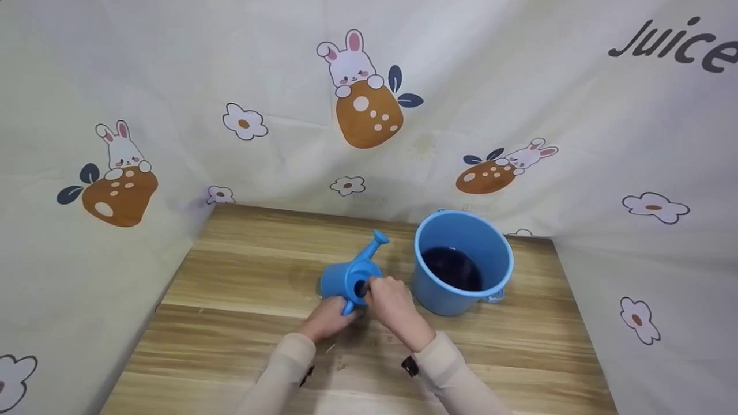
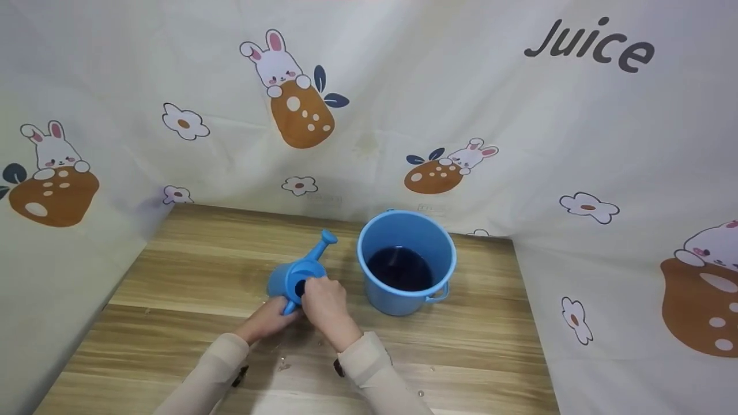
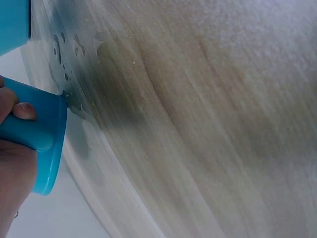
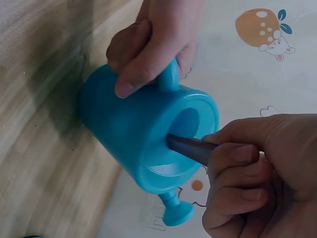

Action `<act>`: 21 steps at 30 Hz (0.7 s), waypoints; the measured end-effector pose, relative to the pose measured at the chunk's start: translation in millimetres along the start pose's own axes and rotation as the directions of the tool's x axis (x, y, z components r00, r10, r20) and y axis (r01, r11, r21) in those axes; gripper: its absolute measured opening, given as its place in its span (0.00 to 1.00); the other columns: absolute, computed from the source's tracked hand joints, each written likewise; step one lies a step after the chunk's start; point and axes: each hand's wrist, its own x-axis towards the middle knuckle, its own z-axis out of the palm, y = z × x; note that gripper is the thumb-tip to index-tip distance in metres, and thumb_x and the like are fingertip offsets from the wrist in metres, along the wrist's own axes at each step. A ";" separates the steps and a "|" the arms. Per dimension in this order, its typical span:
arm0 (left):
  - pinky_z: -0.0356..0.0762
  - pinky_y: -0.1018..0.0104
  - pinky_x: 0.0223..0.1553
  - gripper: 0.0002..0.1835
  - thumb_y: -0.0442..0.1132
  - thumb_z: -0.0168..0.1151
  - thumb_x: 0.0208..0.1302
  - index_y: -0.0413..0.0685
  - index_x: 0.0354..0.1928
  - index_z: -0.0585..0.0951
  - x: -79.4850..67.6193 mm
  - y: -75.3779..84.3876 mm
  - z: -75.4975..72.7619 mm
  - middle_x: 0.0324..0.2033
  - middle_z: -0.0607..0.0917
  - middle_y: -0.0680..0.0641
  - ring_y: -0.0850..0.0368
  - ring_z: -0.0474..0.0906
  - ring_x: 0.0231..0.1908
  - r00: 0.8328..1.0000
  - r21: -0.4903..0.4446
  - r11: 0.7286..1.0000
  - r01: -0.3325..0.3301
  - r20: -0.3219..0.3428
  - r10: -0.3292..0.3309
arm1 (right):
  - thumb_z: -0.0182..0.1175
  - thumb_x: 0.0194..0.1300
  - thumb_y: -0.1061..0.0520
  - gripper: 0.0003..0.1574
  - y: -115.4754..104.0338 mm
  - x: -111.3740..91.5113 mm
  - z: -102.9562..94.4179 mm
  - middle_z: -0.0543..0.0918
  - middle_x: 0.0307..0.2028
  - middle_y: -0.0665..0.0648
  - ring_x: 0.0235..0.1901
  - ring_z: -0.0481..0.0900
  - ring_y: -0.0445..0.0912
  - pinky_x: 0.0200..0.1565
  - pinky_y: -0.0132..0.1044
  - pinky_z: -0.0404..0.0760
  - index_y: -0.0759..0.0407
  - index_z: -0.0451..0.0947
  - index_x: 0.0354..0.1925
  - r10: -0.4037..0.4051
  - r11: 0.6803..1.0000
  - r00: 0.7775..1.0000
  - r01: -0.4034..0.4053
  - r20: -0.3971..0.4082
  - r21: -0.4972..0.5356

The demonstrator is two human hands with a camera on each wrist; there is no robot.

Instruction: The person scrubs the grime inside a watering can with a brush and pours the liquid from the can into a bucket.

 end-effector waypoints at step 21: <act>0.59 0.72 0.21 0.21 0.45 0.59 0.65 0.57 0.17 0.62 -0.3 -2.7 0.3 0.14 0.61 0.61 0.66 0.59 0.16 0.998 0.013 0.999 -0.053 -0.033 0.053 | 0.69 0.61 0.51 0.08 12.7 -3.9 -14.6 0.90 0.35 0.50 0.33 0.88 0.46 0.34 0.39 0.84 0.49 0.89 0.39 -0.278 0.960 0.960 0.279 0.017 -0.035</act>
